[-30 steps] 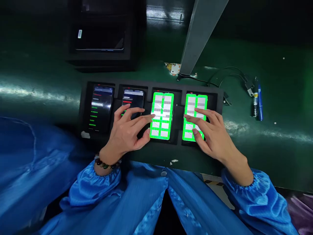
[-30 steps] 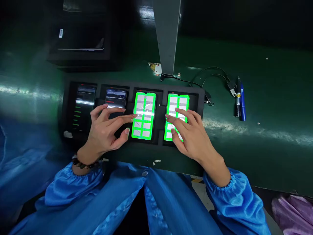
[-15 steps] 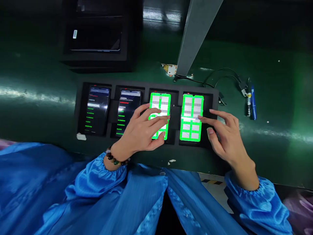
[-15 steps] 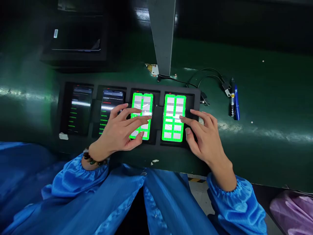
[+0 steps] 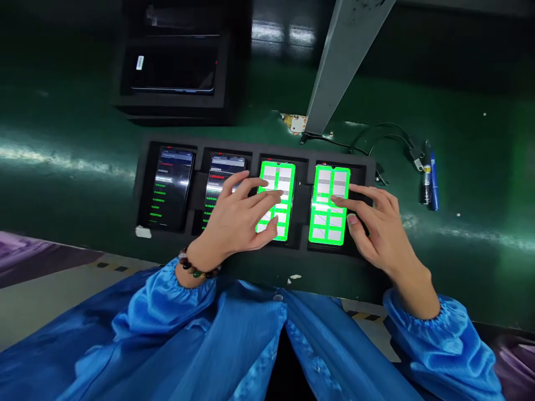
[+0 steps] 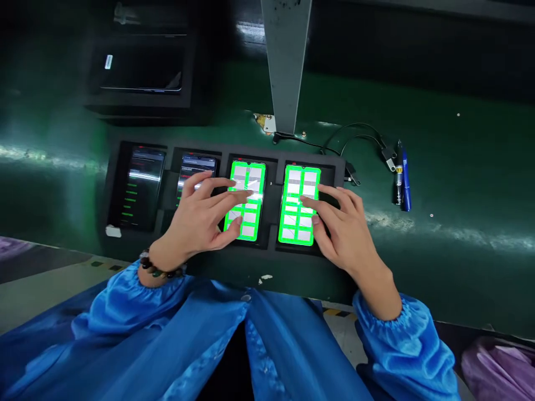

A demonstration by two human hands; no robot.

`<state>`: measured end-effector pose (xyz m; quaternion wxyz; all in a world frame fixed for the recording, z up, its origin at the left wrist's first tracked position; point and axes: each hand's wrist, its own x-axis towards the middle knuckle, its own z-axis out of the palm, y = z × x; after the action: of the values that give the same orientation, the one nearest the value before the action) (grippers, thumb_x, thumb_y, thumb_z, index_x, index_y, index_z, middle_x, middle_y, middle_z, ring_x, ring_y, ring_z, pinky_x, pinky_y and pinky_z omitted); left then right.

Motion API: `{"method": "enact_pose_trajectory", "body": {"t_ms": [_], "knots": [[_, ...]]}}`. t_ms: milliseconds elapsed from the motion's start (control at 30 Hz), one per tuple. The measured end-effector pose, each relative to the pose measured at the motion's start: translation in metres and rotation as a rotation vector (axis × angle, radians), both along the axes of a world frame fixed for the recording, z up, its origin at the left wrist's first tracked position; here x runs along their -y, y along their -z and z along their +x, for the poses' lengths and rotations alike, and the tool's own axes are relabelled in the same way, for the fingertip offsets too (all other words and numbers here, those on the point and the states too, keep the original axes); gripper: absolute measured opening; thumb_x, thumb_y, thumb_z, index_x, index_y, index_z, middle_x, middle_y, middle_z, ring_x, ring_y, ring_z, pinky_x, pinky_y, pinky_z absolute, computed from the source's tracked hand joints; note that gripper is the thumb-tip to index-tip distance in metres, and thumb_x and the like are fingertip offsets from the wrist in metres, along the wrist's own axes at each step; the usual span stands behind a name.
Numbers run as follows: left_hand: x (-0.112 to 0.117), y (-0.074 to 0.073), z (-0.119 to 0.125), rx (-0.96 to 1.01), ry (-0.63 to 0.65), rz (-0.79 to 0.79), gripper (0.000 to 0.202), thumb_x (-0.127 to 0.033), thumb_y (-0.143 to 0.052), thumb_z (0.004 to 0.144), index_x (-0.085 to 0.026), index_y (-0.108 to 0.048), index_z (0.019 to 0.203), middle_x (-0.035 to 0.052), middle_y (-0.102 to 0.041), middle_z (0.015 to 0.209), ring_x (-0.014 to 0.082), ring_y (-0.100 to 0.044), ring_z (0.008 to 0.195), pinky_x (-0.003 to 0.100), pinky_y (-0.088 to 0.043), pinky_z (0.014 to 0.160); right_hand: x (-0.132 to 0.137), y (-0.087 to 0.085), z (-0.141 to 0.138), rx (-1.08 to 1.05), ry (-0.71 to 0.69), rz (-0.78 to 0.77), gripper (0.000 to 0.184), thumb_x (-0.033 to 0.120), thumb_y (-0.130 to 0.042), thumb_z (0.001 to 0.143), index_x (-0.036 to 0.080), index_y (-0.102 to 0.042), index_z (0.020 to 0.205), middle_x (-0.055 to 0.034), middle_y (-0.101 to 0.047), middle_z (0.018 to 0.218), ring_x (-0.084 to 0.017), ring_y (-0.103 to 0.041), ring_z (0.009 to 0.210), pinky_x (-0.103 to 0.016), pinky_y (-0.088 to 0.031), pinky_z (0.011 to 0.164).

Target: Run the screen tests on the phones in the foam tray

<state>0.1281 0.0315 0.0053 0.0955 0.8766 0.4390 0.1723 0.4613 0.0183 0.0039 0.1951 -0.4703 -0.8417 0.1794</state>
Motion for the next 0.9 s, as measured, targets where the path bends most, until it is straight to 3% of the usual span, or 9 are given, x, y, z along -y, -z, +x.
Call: {"method": "enact_pose_trajectory", "body": {"t_ms": [100, 200, 400, 500, 600, 900], "knots": [[-0.004, 0.0, 0.012, -0.022, 0.07, -0.011, 0.034, -0.037, -0.059, 0.101, -0.029, -0.072, 0.131, -0.0003, -0.085, 0.123, 0.0325, -0.069, 0.135, 0.056, -0.037, 0.132, 0.006, 0.0, 0.014, 0.008, 0.073, 0.016, 0.044, 0.024, -0.048, 0.113, 0.034, -0.065, 0.153, -0.0079, -0.078, 0.138, -0.036, -0.06, 0.151, -0.061, -0.045, 0.12], [-0.005, -0.001, 0.009, 0.004, 0.061, -0.032, 0.034, -0.034, -0.06, 0.1, -0.032, -0.07, 0.132, -0.0019, -0.084, 0.123, 0.0322, -0.069, 0.135, 0.056, -0.037, 0.133, 0.004, 0.001, 0.016, 0.009, 0.099, 0.021, 0.04, 0.027, -0.048, 0.113, 0.031, -0.068, 0.148, -0.009, -0.079, 0.136, -0.037, -0.06, 0.151, -0.061, -0.046, 0.118], [-0.006, -0.005, -0.023, -0.047, -0.089, 0.026, 0.036, -0.033, -0.06, 0.1, -0.026, -0.071, 0.135, 0.0036, -0.085, 0.12, 0.0355, -0.068, 0.131, 0.061, -0.037, 0.128, -0.022, 0.006, -0.015, -0.006, 0.03, -0.01, 0.04, 0.03, -0.046, 0.115, 0.029, -0.062, 0.152, -0.0115, -0.077, 0.14, -0.036, -0.057, 0.153, -0.06, -0.045, 0.119], [-0.01, -0.007, -0.028, -0.071, -0.108, 0.042, 0.035, -0.033, -0.059, 0.101, -0.024, -0.071, 0.133, 0.0046, -0.085, 0.12, 0.0365, -0.067, 0.132, 0.062, -0.037, 0.127, -0.034, 0.009, -0.028, -0.032, -0.027, -0.001, 0.04, 0.031, -0.045, 0.115, 0.03, -0.063, 0.15, -0.0103, -0.078, 0.138, -0.035, -0.058, 0.153, -0.059, -0.045, 0.12], [-0.016, -0.006, -0.019, -0.068, -0.083, 0.044, 0.036, -0.033, -0.058, 0.102, -0.023, -0.071, 0.134, 0.0055, -0.085, 0.12, 0.036, -0.068, 0.131, 0.062, -0.037, 0.128, -0.034, 0.009, -0.027, -0.025, -0.018, 0.008, 0.042, 0.03, -0.043, 0.115, 0.032, -0.064, 0.151, -0.0095, -0.078, 0.138, -0.035, -0.058, 0.152, -0.06, -0.044, 0.121], [-0.026, -0.003, 0.015, -0.087, 0.085, 0.068, 0.032, -0.038, -0.051, 0.107, -0.027, -0.064, 0.134, 0.001, -0.081, 0.126, 0.0302, -0.067, 0.131, 0.055, -0.039, 0.132, -0.012, 0.005, 0.014, -0.002, 0.147, -0.003, 0.04, 0.031, -0.045, 0.114, 0.031, -0.067, 0.147, -0.0102, -0.077, 0.138, -0.037, -0.058, 0.154, -0.062, -0.043, 0.122]]}}
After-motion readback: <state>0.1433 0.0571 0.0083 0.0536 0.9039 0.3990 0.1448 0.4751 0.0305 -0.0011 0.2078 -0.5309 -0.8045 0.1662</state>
